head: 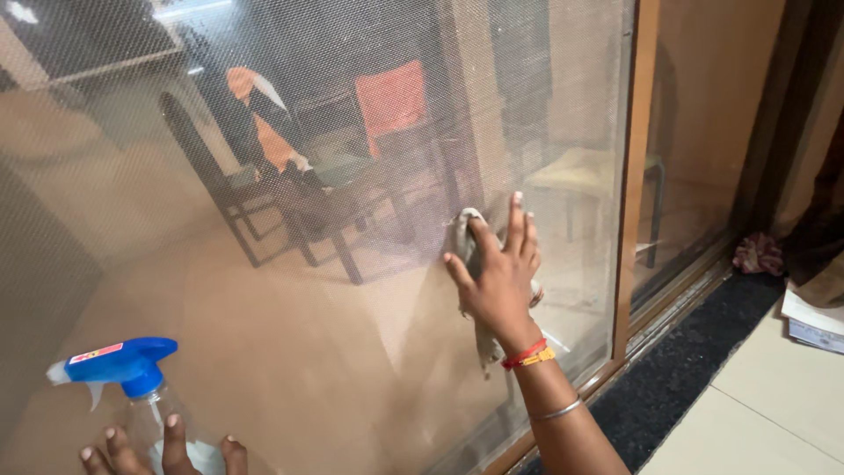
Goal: The person sprays a cleaning solution onto a glass window and wipes it with a cloth. They repeatedly spray and wipe different sections of the window to clean it.
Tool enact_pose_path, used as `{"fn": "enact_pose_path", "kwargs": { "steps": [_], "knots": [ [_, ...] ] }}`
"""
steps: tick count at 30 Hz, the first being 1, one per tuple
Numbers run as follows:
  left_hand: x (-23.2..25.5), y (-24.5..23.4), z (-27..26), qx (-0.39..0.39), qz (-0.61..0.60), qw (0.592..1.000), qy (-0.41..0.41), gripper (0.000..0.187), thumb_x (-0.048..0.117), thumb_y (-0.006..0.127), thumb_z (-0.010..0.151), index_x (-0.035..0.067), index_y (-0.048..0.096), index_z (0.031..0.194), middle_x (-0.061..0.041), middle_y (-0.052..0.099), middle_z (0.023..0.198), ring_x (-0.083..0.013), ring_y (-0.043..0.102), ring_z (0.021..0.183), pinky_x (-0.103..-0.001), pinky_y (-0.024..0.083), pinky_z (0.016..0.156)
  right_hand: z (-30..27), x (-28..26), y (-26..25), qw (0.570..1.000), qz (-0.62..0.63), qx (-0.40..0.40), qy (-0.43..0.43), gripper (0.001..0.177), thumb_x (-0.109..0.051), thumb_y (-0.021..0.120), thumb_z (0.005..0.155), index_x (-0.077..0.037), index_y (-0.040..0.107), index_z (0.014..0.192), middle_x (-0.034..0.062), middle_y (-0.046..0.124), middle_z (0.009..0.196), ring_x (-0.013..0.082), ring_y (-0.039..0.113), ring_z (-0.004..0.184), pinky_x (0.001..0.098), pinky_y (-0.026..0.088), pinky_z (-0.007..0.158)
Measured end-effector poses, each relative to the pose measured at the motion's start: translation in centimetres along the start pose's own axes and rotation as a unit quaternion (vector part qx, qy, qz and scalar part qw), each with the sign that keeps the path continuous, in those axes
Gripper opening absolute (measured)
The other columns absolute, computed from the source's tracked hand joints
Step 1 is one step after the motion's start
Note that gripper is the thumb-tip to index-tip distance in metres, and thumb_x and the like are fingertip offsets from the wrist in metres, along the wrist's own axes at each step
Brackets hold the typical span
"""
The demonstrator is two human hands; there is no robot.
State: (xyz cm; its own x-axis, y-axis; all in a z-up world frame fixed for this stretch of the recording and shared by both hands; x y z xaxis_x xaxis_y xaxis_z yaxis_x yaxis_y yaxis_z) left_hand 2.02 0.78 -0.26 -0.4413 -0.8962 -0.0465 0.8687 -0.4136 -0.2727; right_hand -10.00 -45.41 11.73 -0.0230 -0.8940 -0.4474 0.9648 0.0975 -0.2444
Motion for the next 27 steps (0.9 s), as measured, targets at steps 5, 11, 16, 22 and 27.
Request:
{"fn": "enact_pose_path", "kwargs": {
  "steps": [5, 11, 16, 22, 27],
  "knots": [
    [0.6, -0.5, 0.7, -0.018, 0.015, 1.000, -0.008, 0.087, 0.033, 0.076, 0.076, 0.019, 0.041, 0.155, -0.034, 0.031, 0.159, -0.0631, 0.021, 0.157, -0.080, 0.026, 0.117, 0.3, 0.4, 0.0, 0.998, -0.057, 0.006, 0.034, 0.057, -0.048, 0.075, 0.086, -0.022, 0.066, 0.137, 0.0254, 0.018, 0.168, 0.0533, 0.021, 0.149, 0.0655, 0.020, 0.116],
    [2.0, -1.3, 0.8, 0.008, 0.003, 1.000, -0.017, 0.081, 0.032, 0.077, 0.081, 0.019, 0.043, 0.153, -0.033, 0.031, 0.162, -0.0623, 0.023, 0.158, -0.081, 0.028, 0.122, -0.1, -0.4, 0.1, 0.999, -0.051, -0.015, -0.009, 0.060, -0.051, 0.076, 0.082, -0.023, 0.066, 0.134, 0.0249, 0.017, 0.167, 0.0530, 0.020, 0.150, 0.0668, 0.020, 0.115],
    [2.1, -1.4, 1.2, 0.021, -0.002, 1.000, -0.009, 0.080, 0.031, 0.077, 0.079, 0.019, 0.045, 0.151, -0.032, 0.033, 0.161, -0.0632, 0.025, 0.156, -0.081, 0.028, 0.120, 0.5, 0.4, 0.1, 0.997, -0.029, -0.005, 0.066, 0.061, -0.049, 0.076, 0.085, -0.022, 0.064, 0.139, 0.0258, 0.017, 0.167, 0.0554, 0.019, 0.147, 0.0677, 0.020, 0.113],
    [2.6, -1.4, 1.1, 0.021, 0.014, 1.000, -0.007, 0.080, 0.034, 0.073, 0.076, 0.018, 0.048, 0.151, -0.032, 0.036, 0.161, -0.0629, 0.030, 0.154, -0.080, 0.029, 0.119, -0.9, -0.5, 0.4, 0.999, -0.016, -0.043, -0.029, 0.062, -0.046, 0.076, 0.083, -0.020, 0.063, 0.137, 0.0208, 0.021, 0.167, 0.0487, 0.021, 0.151, 0.0633, 0.022, 0.117],
    [2.8, -2.0, 1.6, 0.029, 0.007, 1.000, 0.008, 0.076, 0.035, 0.071, 0.080, 0.017, 0.050, 0.150, -0.034, 0.039, 0.158, -0.0629, 0.033, 0.151, -0.080, 0.033, 0.116, -0.5, 0.2, 0.3, 0.999, 0.008, 0.006, 0.049, 0.060, -0.040, 0.076, 0.087, -0.016, 0.061, 0.140, 0.0231, 0.018, 0.169, 0.0506, 0.021, 0.151, 0.0621, 0.022, 0.118]
  ]
}}
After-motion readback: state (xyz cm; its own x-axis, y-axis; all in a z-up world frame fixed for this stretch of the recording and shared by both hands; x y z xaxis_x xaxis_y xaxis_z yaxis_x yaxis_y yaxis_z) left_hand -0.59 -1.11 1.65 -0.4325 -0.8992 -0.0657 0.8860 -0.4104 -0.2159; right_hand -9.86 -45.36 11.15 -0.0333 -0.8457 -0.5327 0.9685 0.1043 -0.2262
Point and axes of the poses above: each hand's wrist, its own z-axis towards the middle knuckle, its own y-axis out of the palm, x = y × z, the point moved 2 cm from there along z, towards the middle knuckle
